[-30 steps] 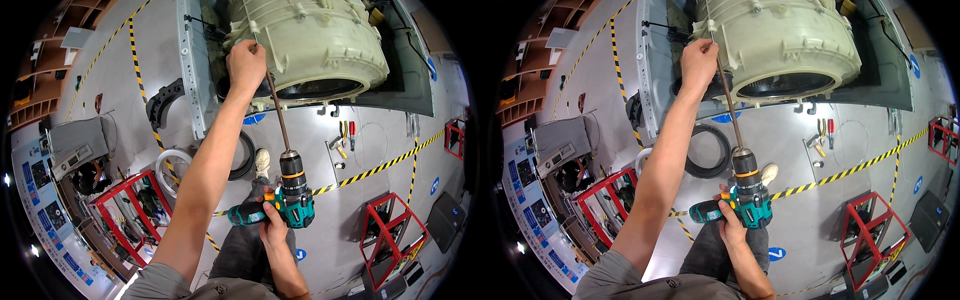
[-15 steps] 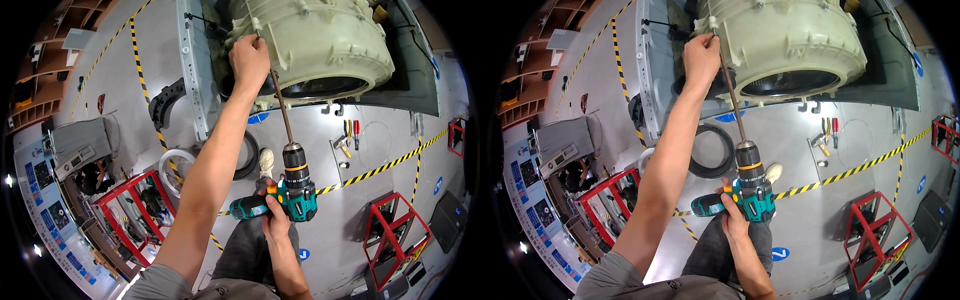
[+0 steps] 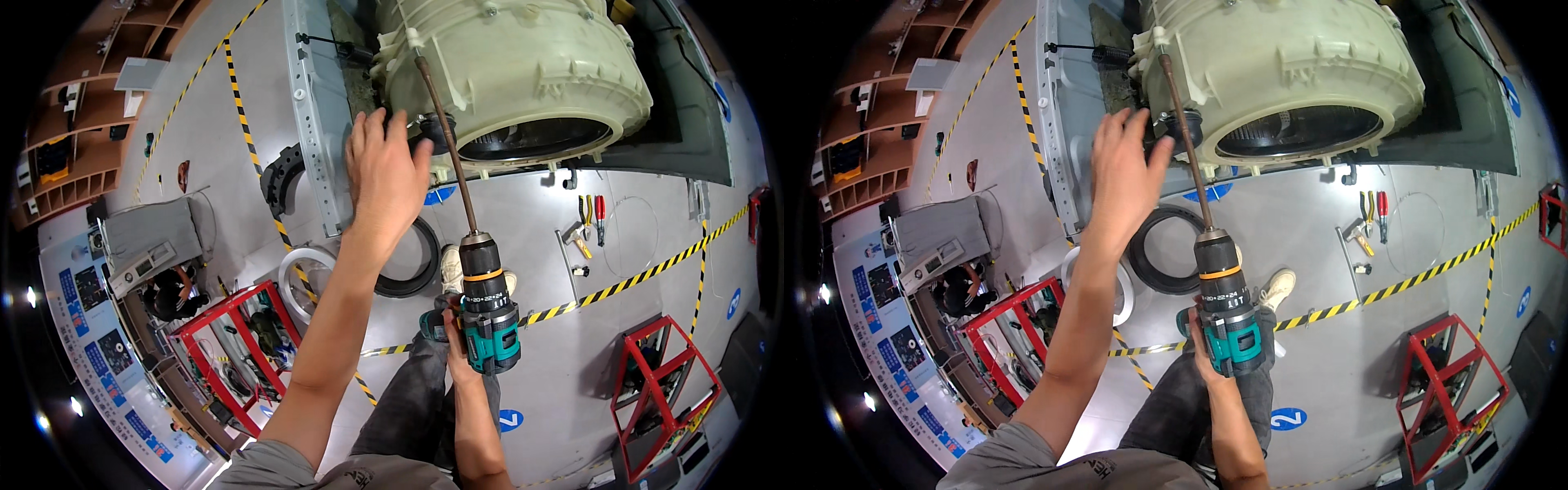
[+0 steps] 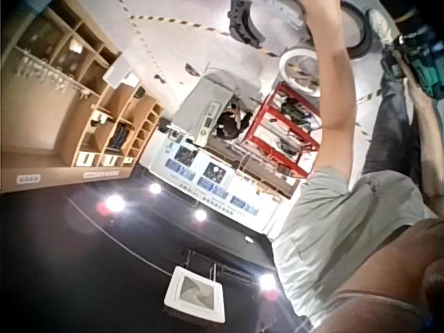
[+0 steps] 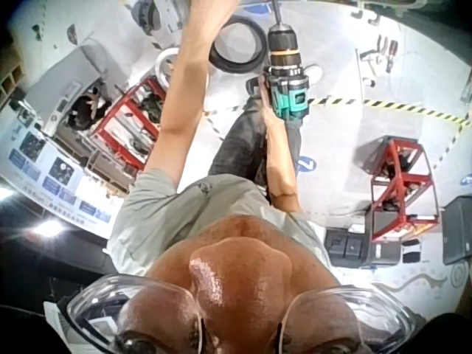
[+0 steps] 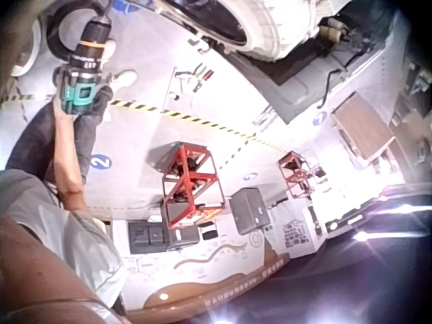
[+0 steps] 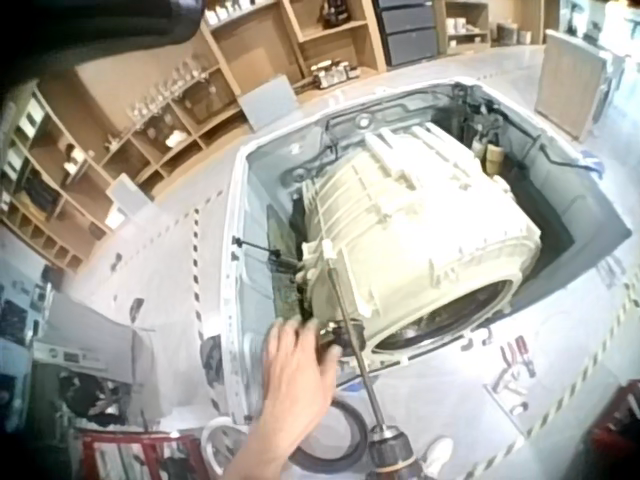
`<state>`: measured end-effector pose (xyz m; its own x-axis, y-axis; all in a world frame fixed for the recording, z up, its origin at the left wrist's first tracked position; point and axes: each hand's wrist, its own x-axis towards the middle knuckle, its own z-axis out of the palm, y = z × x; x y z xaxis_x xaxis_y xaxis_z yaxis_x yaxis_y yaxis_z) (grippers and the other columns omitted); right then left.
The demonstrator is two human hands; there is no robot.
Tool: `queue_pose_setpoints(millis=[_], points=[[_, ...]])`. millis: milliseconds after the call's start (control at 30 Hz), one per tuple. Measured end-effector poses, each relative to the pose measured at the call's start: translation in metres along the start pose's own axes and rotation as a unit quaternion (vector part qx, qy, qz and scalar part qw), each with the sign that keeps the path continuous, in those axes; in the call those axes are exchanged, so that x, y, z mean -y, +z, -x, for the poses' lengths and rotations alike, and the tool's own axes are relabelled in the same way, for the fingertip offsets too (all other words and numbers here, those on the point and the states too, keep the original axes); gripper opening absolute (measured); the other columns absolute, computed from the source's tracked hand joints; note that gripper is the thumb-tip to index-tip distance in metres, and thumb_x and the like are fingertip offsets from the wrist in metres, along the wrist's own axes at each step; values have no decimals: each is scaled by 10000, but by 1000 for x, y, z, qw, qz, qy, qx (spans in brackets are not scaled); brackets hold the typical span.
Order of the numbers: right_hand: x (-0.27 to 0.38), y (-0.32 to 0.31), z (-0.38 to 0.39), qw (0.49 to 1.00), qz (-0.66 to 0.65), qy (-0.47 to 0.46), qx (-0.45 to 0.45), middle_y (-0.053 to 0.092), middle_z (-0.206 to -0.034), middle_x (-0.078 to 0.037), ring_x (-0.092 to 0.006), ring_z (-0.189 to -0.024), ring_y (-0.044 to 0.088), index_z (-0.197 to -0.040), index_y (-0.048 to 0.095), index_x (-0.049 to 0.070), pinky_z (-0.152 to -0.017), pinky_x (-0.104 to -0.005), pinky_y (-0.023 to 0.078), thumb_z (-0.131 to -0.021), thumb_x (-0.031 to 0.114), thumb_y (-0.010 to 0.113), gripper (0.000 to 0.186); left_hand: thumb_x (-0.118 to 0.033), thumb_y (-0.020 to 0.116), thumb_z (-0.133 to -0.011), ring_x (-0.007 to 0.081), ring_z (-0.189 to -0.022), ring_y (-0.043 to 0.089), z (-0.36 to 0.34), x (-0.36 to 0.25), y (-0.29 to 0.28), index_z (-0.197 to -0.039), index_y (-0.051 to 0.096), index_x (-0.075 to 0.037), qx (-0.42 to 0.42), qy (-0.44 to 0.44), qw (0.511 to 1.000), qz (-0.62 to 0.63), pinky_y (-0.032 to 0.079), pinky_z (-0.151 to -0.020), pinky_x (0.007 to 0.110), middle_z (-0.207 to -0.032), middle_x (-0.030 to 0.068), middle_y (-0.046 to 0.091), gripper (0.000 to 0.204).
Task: The person uses a drill with a long bit to drive screws into the outer casing and internal assembly of a washing machine. The person picks up screws from a pile, aligns them with pre-drilled holes on the plastic and metal components, and secures them one by one while holding parts in place.
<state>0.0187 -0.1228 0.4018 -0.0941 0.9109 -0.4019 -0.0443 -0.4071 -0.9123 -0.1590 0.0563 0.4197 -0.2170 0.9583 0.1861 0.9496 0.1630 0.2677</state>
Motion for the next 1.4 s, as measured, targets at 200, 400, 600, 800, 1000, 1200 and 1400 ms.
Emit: queue_pose_setpoints(millis=[200,400,600,800,1000,1200,1400], points=[[-42,-18,4,983,174,-59,23,653,-1071,-97,-192,-1017,612,-1138,610,10,-844,-327,514,-888,9,621,250,-219,784,-722,381,-1260,373,7,-6,13,-1226,576,-18,35,-4,999,-37,329,-1020,481,-1304,188,460,581],[-33,-22,-12,955,278,-105,26,679,-1015,-114,-204,-911,649,-1081,643,1,-794,-330,525,-868,-4,637,214,-203,808,-685,349,-1202,420,3,-4,24,-1181,605,-30,-11,-2,999,-44,347,-982,465,-1241,151,503,564],[-59,-23,-11,989,143,-39,-17,679,-954,-105,-211,-854,644,-1058,657,8,-753,-324,522,-854,-17,640,206,-188,808,-680,350,-1188,426,4,0,24,-1151,612,-28,-20,7,1000,-22,351,-973,460,-1225,151,510,534],[-33,-8,-29,960,262,-73,-58,649,-840,-110,-220,-746,631,-993,634,-6,-681,-325,502,-761,80,713,259,-192,799,-692,353,-1178,430,3,4,26,-1142,610,-26,-14,8,1000,-17,351,-970,460,-1215,158,513,516],[-19,-9,-55,925,245,-283,-66,638,-849,-185,-329,-736,620,-1063,621,-82,-681,-386,485,-692,113,726,431,-220,782,-720,357,-1174,431,2,3,24,-1139,609,-21,-17,10,1000,-15,350,-966,462,-1208,163,514,495],[-26,-14,-65,909,249,-328,-70,631,-807,-170,-311,-692,606,-1040,628,-82,-646,-379,475,-690,131,721,420,-222,775,-731,358,-1164,435,3,4,26,-1130,606,-12,-23,18,1000,-7,352,-956,459,-1200,162,515,481],[-8,-19,-70,884,308,-344,-70,638,-807,-154,-303,-676,609,-1042,629,-76,-632,-370,481,-683,98,714,408,-183,774,-718,353,-1158,439,2,4,28,-1132,605,-19,-39,15,999,-12,353,-948,456,-1195,150,519,476]])
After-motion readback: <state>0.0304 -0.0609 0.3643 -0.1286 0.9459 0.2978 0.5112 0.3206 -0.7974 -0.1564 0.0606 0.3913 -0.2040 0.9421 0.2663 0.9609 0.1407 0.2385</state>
